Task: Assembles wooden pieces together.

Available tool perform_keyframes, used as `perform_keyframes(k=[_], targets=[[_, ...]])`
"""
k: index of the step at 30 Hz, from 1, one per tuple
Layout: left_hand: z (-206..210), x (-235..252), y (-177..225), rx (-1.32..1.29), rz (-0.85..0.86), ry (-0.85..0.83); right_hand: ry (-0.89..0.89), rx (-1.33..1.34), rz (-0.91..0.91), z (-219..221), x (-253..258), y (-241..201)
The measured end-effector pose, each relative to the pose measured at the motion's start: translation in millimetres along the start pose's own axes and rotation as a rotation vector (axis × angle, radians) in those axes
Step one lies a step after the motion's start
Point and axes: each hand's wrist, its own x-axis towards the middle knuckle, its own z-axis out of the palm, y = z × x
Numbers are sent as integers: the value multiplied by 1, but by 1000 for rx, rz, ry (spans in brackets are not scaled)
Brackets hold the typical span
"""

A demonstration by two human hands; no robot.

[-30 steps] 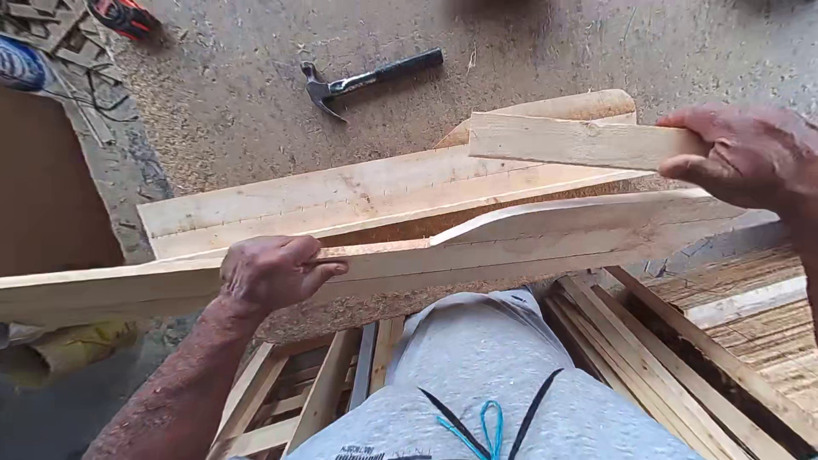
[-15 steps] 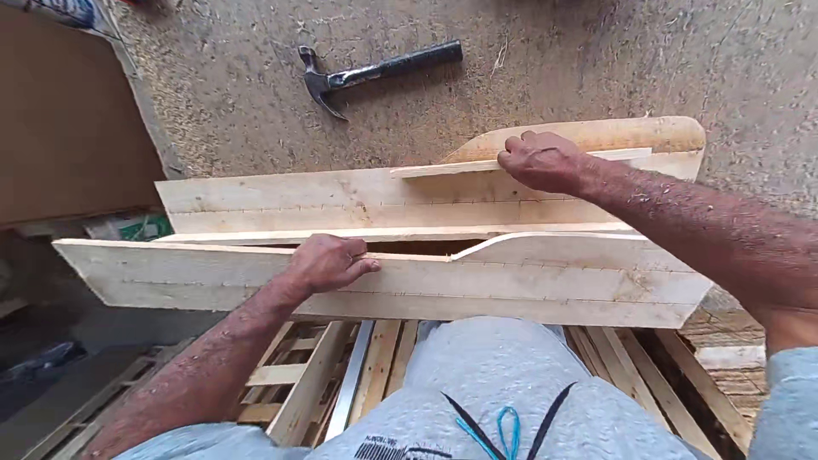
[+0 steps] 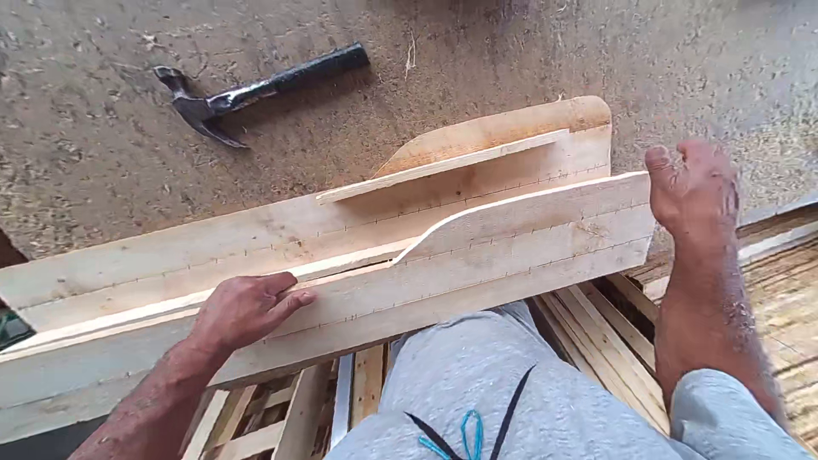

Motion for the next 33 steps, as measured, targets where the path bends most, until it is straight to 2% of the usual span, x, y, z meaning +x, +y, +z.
perform_keyframes(k=[2,5,8,10,15,20,23,29,33], targets=[[-2,4,-2,-10,17,25,-76,32,151,15,-8,59],[-10,18,-2,-24,23,29,-55,235,136,37,-13,91],[-29,40,-4,-20,-17,-5,26,284,151,40,3,83],[-43,58,-9,-25,-46,-18,79,302,93,42,26,73],[-58,85,-39,23,-88,3,64,349,-10,41,77,42],[-58,98,-58,45,-179,-52,21,354,-31,49,94,22],[-54,108,-43,68,-247,-89,-7,294,-8,62,99,16],[-50,87,-4,129,-283,156,-28,502,-164,69,97,45],[-27,58,43,109,-298,402,20,808,-52,90,70,96]])
